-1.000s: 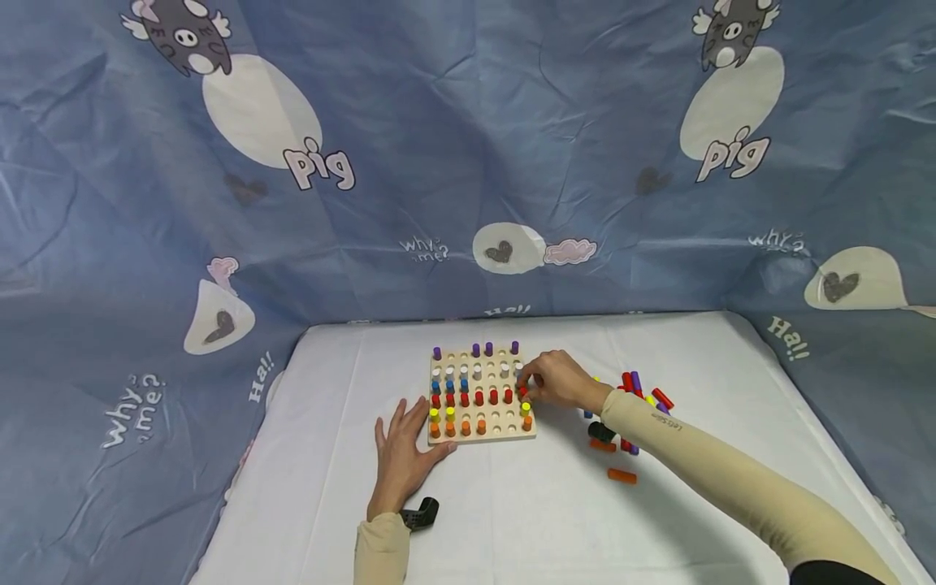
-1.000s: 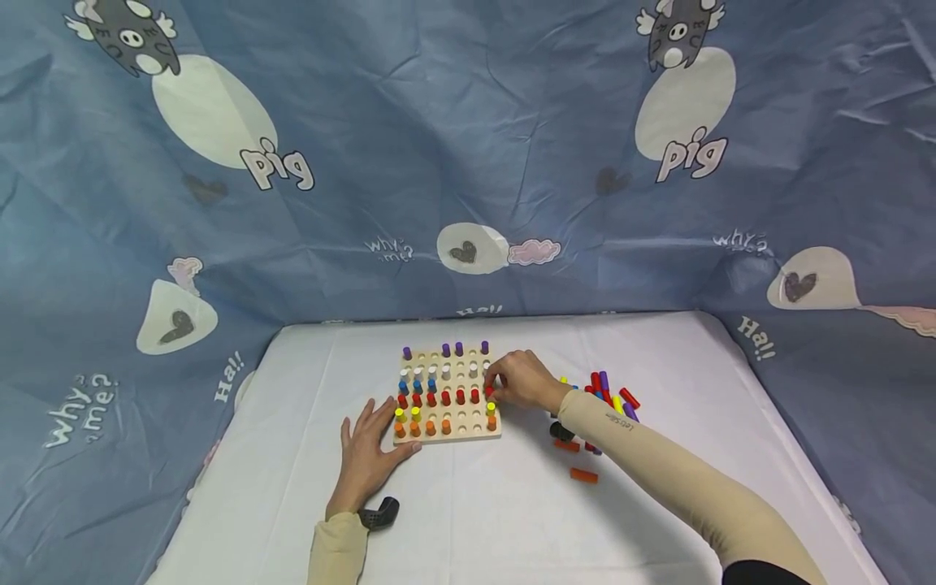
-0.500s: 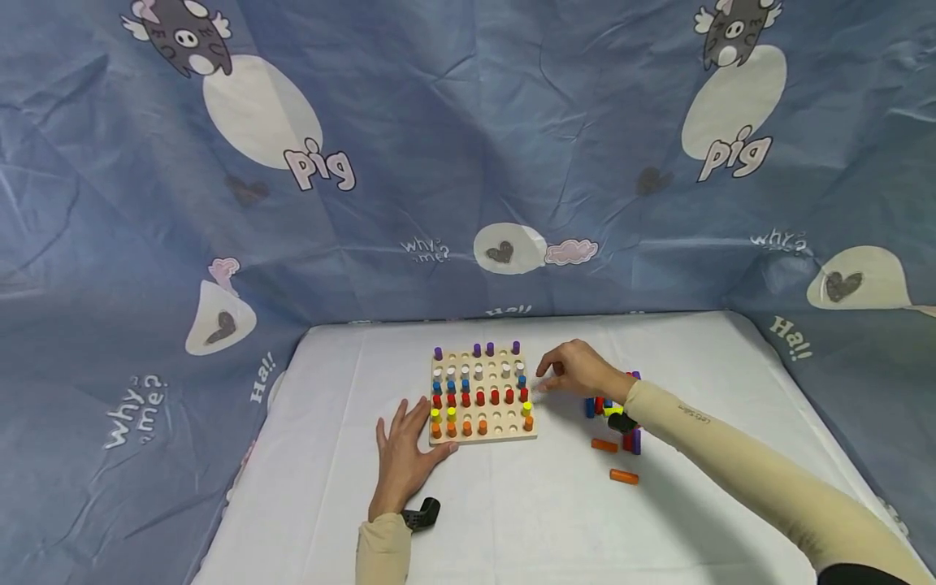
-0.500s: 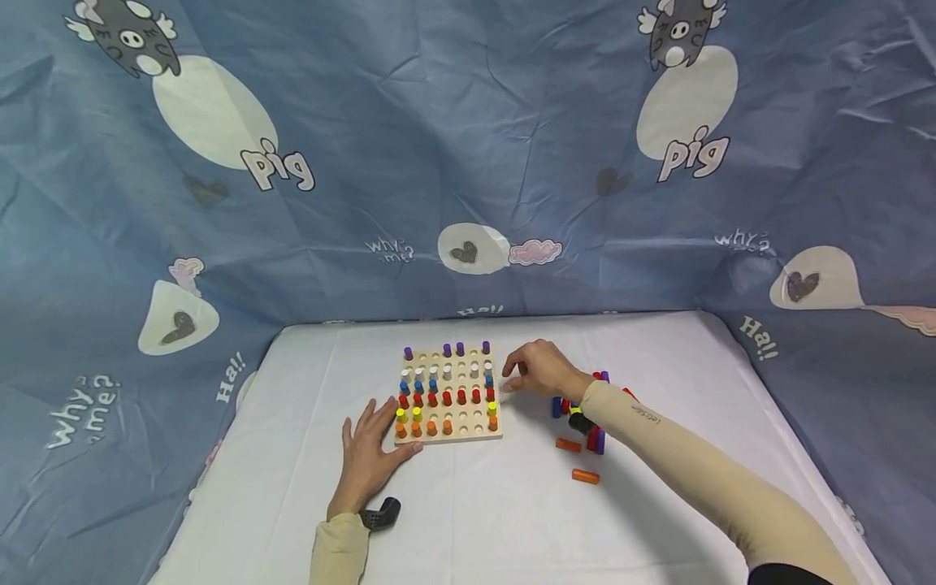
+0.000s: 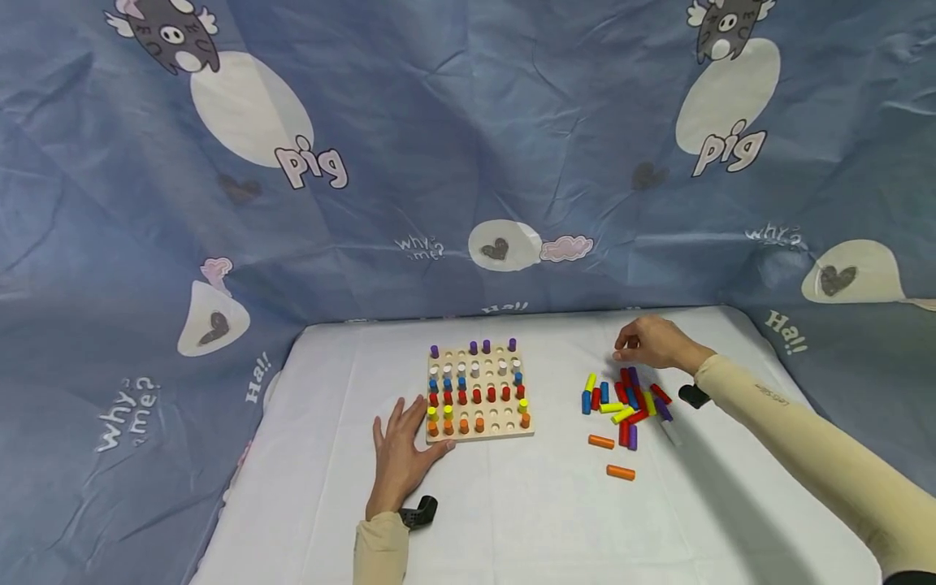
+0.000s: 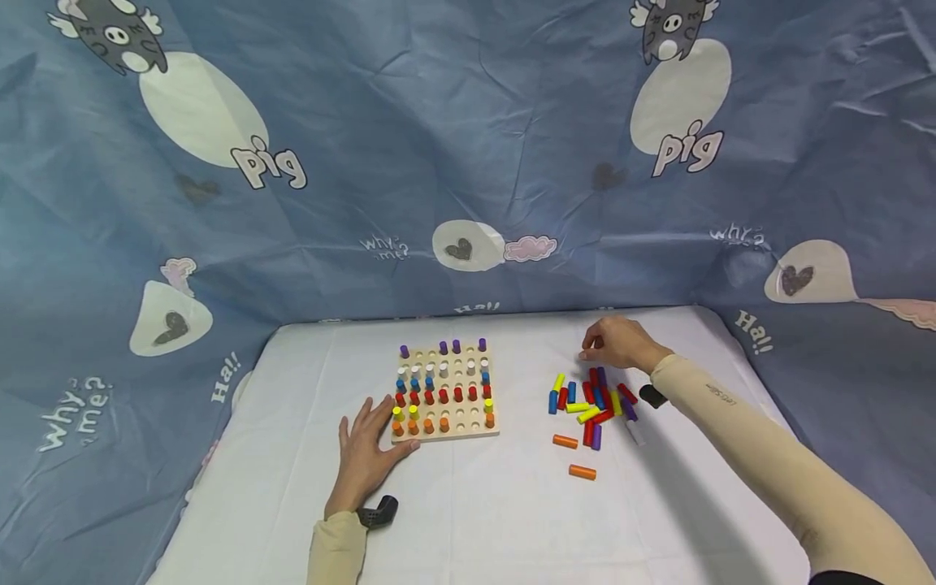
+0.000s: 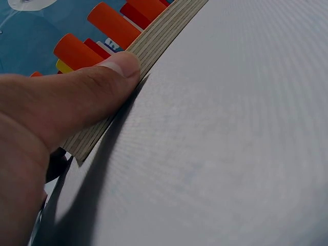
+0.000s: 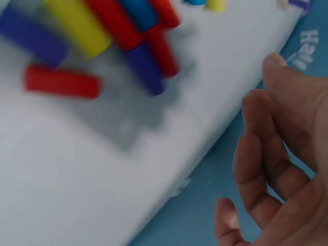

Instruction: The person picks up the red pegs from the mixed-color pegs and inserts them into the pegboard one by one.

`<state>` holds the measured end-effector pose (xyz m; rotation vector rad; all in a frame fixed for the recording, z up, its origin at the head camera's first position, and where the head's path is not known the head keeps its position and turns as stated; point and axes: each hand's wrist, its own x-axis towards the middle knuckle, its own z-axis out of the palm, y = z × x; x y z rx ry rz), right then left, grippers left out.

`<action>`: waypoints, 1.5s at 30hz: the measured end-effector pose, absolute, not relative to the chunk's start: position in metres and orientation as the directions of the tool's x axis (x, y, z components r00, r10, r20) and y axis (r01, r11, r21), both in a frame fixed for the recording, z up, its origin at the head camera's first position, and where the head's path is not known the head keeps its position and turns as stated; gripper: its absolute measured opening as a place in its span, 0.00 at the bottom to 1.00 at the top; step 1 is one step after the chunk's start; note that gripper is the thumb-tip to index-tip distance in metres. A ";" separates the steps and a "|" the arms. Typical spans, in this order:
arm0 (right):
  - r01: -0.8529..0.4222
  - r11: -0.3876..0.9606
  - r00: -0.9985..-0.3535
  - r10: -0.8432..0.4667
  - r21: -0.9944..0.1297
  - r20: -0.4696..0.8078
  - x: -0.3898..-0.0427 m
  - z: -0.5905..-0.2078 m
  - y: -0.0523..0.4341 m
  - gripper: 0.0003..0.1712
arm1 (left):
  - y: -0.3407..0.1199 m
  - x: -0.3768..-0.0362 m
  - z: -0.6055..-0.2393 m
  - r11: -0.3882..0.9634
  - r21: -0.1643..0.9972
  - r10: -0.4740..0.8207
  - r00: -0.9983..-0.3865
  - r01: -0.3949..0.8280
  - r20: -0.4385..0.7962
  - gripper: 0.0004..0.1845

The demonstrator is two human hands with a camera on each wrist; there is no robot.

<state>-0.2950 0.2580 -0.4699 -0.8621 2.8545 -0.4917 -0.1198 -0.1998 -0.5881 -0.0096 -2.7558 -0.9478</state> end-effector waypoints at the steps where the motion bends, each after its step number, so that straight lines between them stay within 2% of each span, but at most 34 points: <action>1: -0.511 0.788 -0.833 -0.553 -0.345 -0.029 -0.295 -0.471 0.263 0.07 | -0.200 -0.120 -0.588 0.791 0.607 -0.069 -0.974 0.078 0.215 0.48; 13: -0.434 0.802 -0.834 -0.530 -0.410 -0.152 -0.286 -0.497 0.276 0.11 | -0.200 -0.121 -0.588 0.792 0.605 -0.063 -0.974 0.083 0.216 0.48; 18: -0.451 0.797 -0.826 -0.543 -0.401 -0.150 -0.284 -0.504 0.272 0.10 | -0.200 -0.120 -0.589 0.789 0.607 -0.061 -0.973 0.088 0.221 0.48; 35: -0.453 0.792 -0.830 -0.542 -0.410 -0.132 -0.286 -0.517 0.267 0.15 | -0.201 -0.119 -0.592 0.794 0.603 -0.065 -0.976 0.076 0.208 0.48; 45: -0.456 0.800 -0.845 -0.526 -0.389 -0.092 -0.286 -0.521 0.266 0.10 | -0.201 -0.120 -0.591 0.796 0.600 -0.066 -0.974 0.079 0.216 0.47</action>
